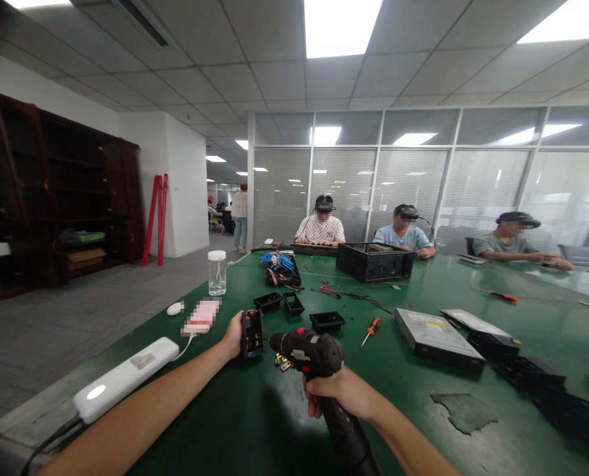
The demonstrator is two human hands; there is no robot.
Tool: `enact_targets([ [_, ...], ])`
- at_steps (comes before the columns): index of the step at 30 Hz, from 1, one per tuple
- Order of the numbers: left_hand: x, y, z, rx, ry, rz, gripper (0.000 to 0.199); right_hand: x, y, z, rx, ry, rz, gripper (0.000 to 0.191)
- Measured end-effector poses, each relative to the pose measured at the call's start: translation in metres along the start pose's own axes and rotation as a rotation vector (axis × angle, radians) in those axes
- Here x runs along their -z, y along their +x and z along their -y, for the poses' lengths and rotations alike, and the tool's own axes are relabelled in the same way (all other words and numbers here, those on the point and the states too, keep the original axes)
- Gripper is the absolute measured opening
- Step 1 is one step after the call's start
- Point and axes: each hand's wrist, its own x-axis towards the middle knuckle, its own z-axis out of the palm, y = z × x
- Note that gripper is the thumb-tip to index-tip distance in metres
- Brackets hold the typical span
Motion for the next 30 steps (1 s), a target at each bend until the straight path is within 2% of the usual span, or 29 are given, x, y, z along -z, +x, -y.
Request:
enact_targets([
  [14,-0.0038,-0.0049,-0.0006,-0.003,0.008,-0.033,0.027,-0.0004,0.0009,-0.0004,-0.020,0.015,-0.031,0.020],
  [19,-0.0029,-0.0045,-0.0013,0.041,-0.009,-0.018,0.031,0.0006,0.0008,-0.0012,-0.008,0.001,-0.010,0.018],
  [30,0.0017,0.0014,0.0003,0.017,-0.002,0.010,0.030,-0.0001,0.0006,-0.0016,-0.007,0.008,-0.011,0.018],
])
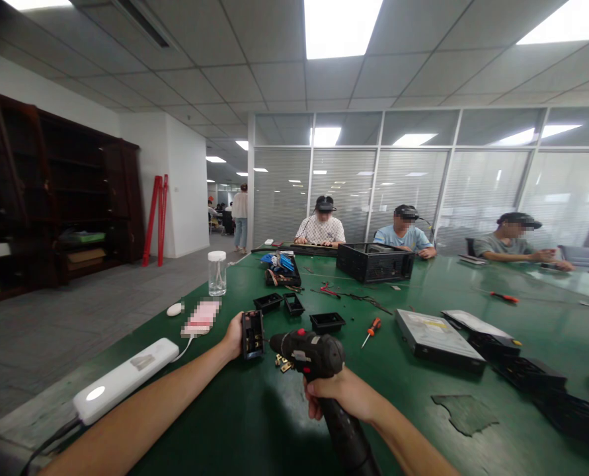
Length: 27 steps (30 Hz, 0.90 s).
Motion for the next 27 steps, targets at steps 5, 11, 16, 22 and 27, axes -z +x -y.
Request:
enact_targets([
  [5,-0.0003,-0.0010,-0.0011,0.027,-0.006,0.023,0.034,-0.0006,-0.0002,0.0008,-0.012,0.000,-0.022,0.018],
  [11,-0.0005,-0.0010,-0.0007,0.017,0.004,0.010,0.033,-0.0015,-0.0001,0.0029,-0.024,-0.012,-0.019,0.019],
  [16,-0.0028,-0.0038,-0.0016,0.015,0.011,0.014,0.033,-0.0024,-0.0004,0.0035,-0.012,-0.011,-0.010,0.017],
  [22,-0.0046,-0.0053,-0.0020,0.017,0.001,-0.017,0.030,-0.0012,-0.0001,0.0017,-0.005,-0.001,-0.004,0.018],
  [27,-0.0031,-0.0039,-0.0015,0.025,-0.002,-0.021,0.030,-0.0012,-0.0012,0.0025,-0.001,-0.005,0.008,0.016],
])
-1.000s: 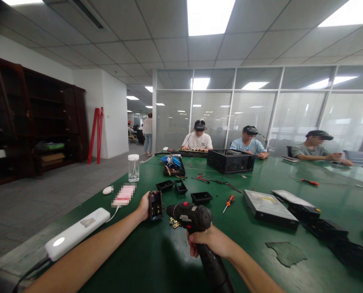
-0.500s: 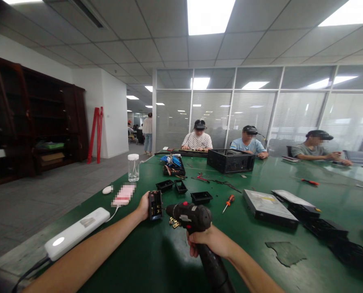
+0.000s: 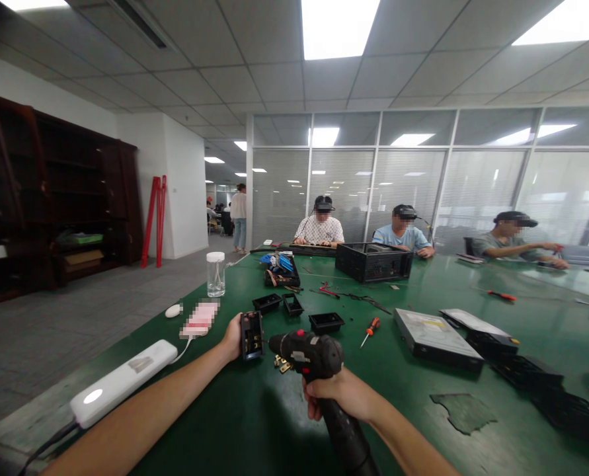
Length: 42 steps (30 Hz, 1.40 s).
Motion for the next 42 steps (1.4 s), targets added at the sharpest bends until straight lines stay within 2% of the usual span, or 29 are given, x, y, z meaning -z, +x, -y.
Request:
enact_targets([
  [10,0.0038,0.0046,0.0021,-0.037,0.049,0.048,0.032,0.0016,0.0020,-0.0026,0.022,0.009,0.015,0.017],
  [42,0.0051,0.0066,0.0015,-0.016,0.040,0.043,0.033,0.0005,0.0014,-0.0012,0.019,-0.008,0.017,0.015],
])
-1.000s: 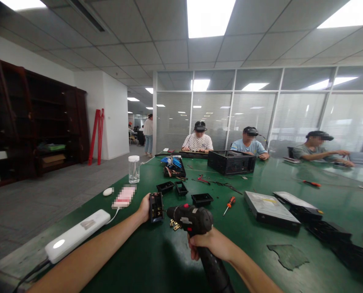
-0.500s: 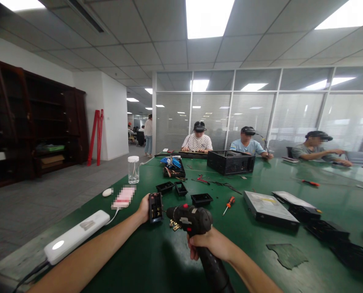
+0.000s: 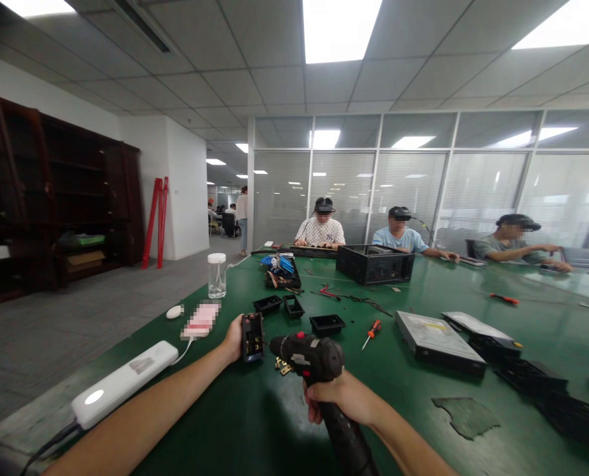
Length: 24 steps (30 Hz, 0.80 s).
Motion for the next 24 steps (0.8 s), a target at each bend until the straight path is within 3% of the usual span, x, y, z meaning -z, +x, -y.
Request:
enact_targets([
  [24,0.0009,-0.0002,0.0013,-0.007,0.017,0.008,0.032,-0.0019,-0.0008,0.0041,-0.031,-0.023,-0.018,0.019],
])
